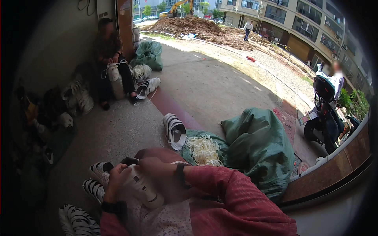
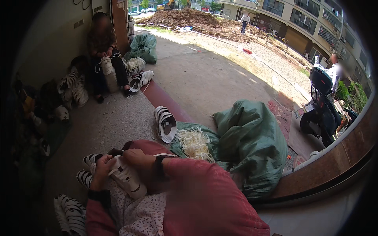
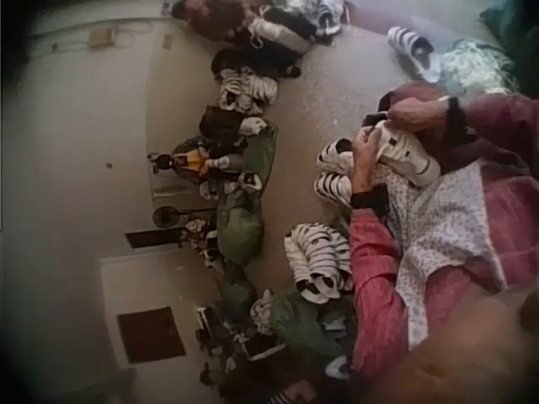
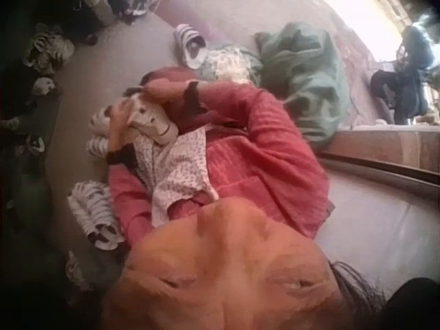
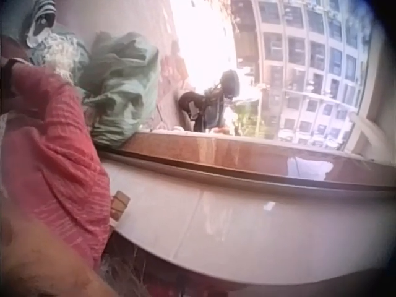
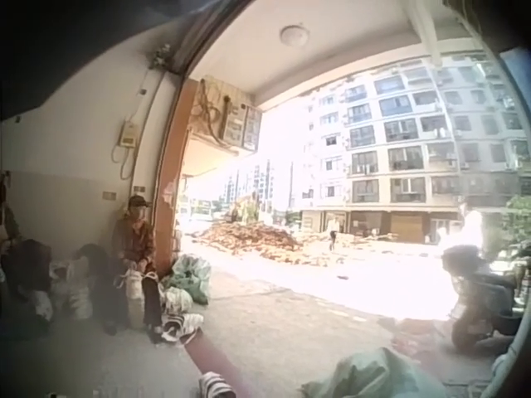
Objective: Insert laces into the eyelets of a shoe.
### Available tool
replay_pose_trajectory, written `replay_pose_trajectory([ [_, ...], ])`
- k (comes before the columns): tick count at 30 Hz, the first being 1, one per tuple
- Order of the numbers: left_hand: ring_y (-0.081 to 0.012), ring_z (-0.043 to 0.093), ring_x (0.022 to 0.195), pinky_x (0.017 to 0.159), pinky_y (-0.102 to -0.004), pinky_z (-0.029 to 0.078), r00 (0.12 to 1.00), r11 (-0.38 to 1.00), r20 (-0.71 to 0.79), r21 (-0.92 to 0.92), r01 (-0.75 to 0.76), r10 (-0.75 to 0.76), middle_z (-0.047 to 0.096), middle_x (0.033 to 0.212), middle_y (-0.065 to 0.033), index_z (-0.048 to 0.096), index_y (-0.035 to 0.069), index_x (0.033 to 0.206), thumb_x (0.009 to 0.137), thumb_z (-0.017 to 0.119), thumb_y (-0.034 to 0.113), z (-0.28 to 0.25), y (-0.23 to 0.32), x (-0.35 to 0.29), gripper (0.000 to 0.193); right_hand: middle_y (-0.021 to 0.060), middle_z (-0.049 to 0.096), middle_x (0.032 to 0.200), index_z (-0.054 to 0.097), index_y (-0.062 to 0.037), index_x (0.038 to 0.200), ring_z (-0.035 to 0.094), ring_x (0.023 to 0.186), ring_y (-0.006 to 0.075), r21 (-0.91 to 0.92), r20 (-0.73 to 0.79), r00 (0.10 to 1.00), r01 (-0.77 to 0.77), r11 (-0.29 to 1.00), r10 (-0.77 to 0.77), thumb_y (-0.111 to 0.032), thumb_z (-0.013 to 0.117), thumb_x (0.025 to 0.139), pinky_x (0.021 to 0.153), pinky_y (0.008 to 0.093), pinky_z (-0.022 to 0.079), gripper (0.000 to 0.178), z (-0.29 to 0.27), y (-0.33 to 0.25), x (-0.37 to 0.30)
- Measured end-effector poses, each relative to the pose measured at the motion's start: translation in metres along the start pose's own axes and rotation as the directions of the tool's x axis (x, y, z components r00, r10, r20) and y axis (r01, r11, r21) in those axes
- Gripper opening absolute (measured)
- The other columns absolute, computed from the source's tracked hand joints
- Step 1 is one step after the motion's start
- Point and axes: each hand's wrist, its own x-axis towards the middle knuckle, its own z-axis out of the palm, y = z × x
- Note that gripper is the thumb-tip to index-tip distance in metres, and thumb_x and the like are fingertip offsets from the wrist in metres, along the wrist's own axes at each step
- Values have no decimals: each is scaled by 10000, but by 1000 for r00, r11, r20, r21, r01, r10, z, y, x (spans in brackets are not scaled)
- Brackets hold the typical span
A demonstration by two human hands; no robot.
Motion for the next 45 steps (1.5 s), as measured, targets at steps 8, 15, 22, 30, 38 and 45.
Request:
replay_pose_trajectory([
  [8, -52, 603, 794, 702, -210, 478, 1000, 966, -5, -258, 6, -8, 663, 917, 15, 617, 73, 1076, 934, 652, 175, 3, 17, -32, 178, 192, 620, 880, 615, -20, 954, 624, 871, 372, 188, 30, 984, -178, 966, 176, -342, 549, 979, 749, 447, 477, 330, -8, 1, 8],
  [15, -68, 585, 843, 732, -234, 482, 998, 979, 30, -196, -52, 59, 638, 991, -1, 579, 61, 1107, 949, 625, 139, -11, -20, -22, 182, 210, 633, 868, 636, 26, 936, 644, 836, 348, 233, 25, 996, -92, 968, 89, -394, 514, 988, 717, 426, 473, 441, -33, -18, 10],
  [22, -75, 574, 869, 783, -231, 473, 994, 933, -104, -351, -78, 44, 622, 997, -12, 564, 42, 1128, 943, 587, 84, 15, 0, 1, 191, 208, 662, 855, 664, 20, 965, 676, 815, 346, 228, 51, 949, -315, 921, 311, -340, 560, 946, 690, 413, 507, 376, 15, 21, 45],
  [30, -74, 572, 904, 807, -231, 467, 980, 973, -130, -152, -173, 154, 625, 1024, -12, 585, 35, 1135, 947, 575, 78, 1, -25, -49, 193, 162, 714, 865, 717, -19, 925, 719, 818, 325, -17, -15, 997, -82, 996, 82, -225, 608, 870, 637, 410, 570, 240, 3, -28, -6],
  [38, -94, 575, 930, 855, -231, 452, 964, 964, -134, -104, -245, 230, 629, 1037, -10, 594, 38, 1146, 955, 576, 101, 15, -20, -37, 202, 165, 707, 810, 716, -17, 828, 718, 771, 339, -133, -79, 996, -50, 990, 39, -171, 621, 836, 619, 433, 574, 181, 23, -39, 3],
  [45, -96, 590, 905, 829, -236, 463, 966, 931, -141, -269, -249, 217, 647, 1038, -20, 603, 47, 1146, 982, 556, 150, 26, -26, -28, 200, 191, 703, 843, 725, -12, 864, 710, 840, 360, -61, -130, 987, -106, 993, 97, -176, 635, 812, 695, 450, 572, 194, 26, -5, -8],
])
